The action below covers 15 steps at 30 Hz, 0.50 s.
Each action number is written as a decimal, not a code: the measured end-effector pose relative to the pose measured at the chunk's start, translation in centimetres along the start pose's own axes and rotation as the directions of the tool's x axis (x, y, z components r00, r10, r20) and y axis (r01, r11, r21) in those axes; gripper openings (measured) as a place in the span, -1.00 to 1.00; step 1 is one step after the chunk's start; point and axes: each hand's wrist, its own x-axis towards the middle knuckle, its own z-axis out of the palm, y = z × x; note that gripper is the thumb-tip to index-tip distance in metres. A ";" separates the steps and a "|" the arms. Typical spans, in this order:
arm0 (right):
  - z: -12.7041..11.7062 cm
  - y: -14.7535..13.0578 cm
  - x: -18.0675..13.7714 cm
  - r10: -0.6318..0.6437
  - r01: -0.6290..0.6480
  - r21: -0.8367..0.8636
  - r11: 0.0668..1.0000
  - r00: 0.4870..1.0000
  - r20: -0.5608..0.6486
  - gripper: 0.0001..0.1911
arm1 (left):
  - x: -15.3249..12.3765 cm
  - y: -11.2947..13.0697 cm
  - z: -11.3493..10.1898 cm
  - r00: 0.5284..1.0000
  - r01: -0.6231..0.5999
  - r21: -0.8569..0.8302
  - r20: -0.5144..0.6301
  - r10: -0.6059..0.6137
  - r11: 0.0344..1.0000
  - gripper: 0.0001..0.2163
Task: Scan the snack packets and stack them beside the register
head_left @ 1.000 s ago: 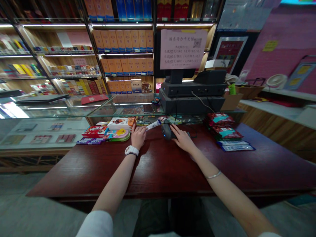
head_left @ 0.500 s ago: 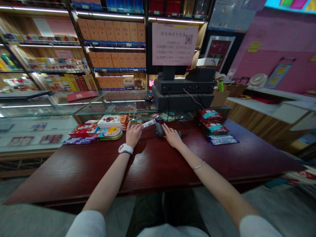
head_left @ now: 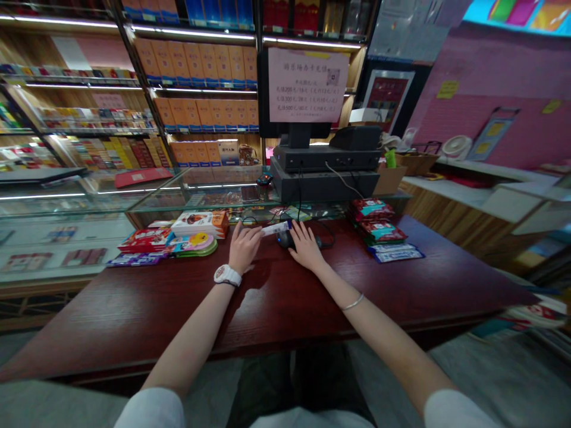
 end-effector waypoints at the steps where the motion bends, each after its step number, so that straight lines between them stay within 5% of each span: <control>1: -0.3 -0.2 0.0 0.009 -0.008 0.013 1.000 0.999 -0.033 -0.26 | 0.0 0.3 0.0 1.000 -0.009 -0.007 0.002 0.009 1.000 -0.78; 7: -1.7 -0.6 0.1 0.052 -0.039 0.069 0.997 0.980 -0.192 -0.24 | 0.0 0.7 -0.2 1.000 -0.014 -0.027 0.013 0.014 1.000 -0.76; 15: -2.3 -1.0 0.0 -0.146 0.155 0.026 0.988 0.967 -0.210 -0.50 | 0.1 2.1 0.0 0.995 -0.082 -0.049 0.045 0.084 0.995 -0.75</control>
